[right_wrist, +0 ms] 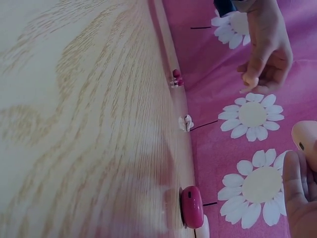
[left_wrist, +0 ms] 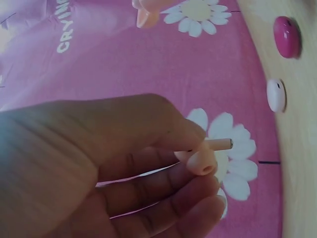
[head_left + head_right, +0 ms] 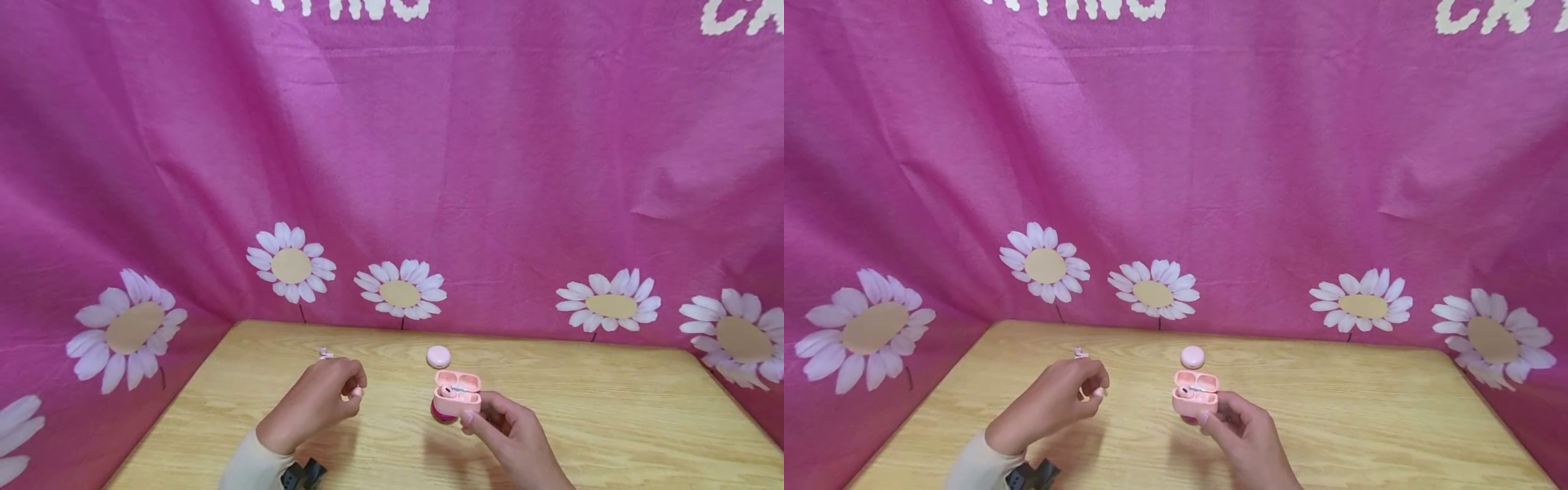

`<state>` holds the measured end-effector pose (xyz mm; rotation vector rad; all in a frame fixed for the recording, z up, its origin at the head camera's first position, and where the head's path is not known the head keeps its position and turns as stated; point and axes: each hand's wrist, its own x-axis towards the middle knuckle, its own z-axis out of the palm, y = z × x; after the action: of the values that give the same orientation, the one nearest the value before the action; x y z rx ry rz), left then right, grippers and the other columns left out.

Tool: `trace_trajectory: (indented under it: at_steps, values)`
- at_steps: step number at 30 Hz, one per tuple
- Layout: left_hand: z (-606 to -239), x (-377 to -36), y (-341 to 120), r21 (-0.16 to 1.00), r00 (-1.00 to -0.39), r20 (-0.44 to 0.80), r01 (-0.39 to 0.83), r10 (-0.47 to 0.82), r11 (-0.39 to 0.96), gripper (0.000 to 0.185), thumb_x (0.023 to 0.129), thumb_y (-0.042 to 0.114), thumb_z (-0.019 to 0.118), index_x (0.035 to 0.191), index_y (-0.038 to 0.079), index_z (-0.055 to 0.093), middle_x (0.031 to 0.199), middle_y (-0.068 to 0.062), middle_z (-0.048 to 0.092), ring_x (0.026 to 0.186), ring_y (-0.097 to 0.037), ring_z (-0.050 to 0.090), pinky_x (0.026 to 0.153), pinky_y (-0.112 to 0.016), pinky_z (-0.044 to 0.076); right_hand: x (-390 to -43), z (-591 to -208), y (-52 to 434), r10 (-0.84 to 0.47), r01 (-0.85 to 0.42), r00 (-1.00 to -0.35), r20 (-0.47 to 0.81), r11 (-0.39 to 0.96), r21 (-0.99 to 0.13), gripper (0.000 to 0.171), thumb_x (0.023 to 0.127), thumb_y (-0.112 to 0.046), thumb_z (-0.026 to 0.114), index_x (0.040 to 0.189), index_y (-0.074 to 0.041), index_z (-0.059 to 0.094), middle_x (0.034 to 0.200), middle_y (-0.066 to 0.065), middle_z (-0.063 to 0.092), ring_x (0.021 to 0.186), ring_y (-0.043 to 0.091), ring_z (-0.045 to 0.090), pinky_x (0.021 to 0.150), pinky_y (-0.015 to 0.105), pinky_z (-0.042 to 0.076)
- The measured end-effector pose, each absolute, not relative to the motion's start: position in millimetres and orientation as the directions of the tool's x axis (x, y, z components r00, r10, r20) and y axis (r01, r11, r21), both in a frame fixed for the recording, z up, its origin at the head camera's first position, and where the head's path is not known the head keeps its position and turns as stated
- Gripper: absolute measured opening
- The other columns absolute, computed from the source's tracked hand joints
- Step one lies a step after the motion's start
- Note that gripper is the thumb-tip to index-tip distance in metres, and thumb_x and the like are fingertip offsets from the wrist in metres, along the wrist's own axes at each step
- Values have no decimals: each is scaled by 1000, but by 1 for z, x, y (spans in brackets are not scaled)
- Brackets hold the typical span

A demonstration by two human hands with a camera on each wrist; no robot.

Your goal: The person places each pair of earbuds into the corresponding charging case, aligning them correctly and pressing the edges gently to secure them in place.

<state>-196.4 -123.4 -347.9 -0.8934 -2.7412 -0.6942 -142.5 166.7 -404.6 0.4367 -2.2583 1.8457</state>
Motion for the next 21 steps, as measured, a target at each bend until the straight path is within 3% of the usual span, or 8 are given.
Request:
trace_trajectory:
  at_steps: [2,4,8,14,21]
  values:
    - [-345,-196,-119,381,-805,322,592,498,710,14,79,4,67,78,16,62,71,10,53,64,-4,48,64,-26,45,-143,-404,167,-102,-345,-938,331,182,-921,12,91,-8,66,100,0,66,81,6,66,73,14,66,68,33,57]
    - [-342,-196,-116,391,-807,340,588,482,709,14,79,4,67,78,17,63,72,11,54,66,-4,50,78,-36,49,-143,-404,167,-105,-350,-936,335,181,-919,13,91,-9,66,100,0,66,80,6,66,73,15,66,68,33,56]
    - [-337,-195,-110,408,-815,380,572,438,711,14,80,6,67,78,19,64,74,12,55,70,-5,52,88,-49,45,-144,-405,166,-111,-356,-933,341,175,-918,13,91,-8,66,101,0,66,81,6,66,73,15,66,68,33,57]
    - [-331,-195,-101,398,-800,454,575,391,714,12,81,10,69,81,22,68,80,13,59,74,-4,56,67,-25,46,-146,-402,161,-102,-336,-941,322,171,-926,15,91,-11,67,102,-1,66,81,6,66,74,18,65,68,32,56]
    - [-322,-196,-90,468,-770,509,623,385,627,12,84,7,68,87,19,71,84,11,61,77,-7,61,62,-20,51,-150,-397,155,-95,-356,-934,345,168,-919,16,90,-12,67,104,-3,68,83,8,68,74,17,65,66,29,55]
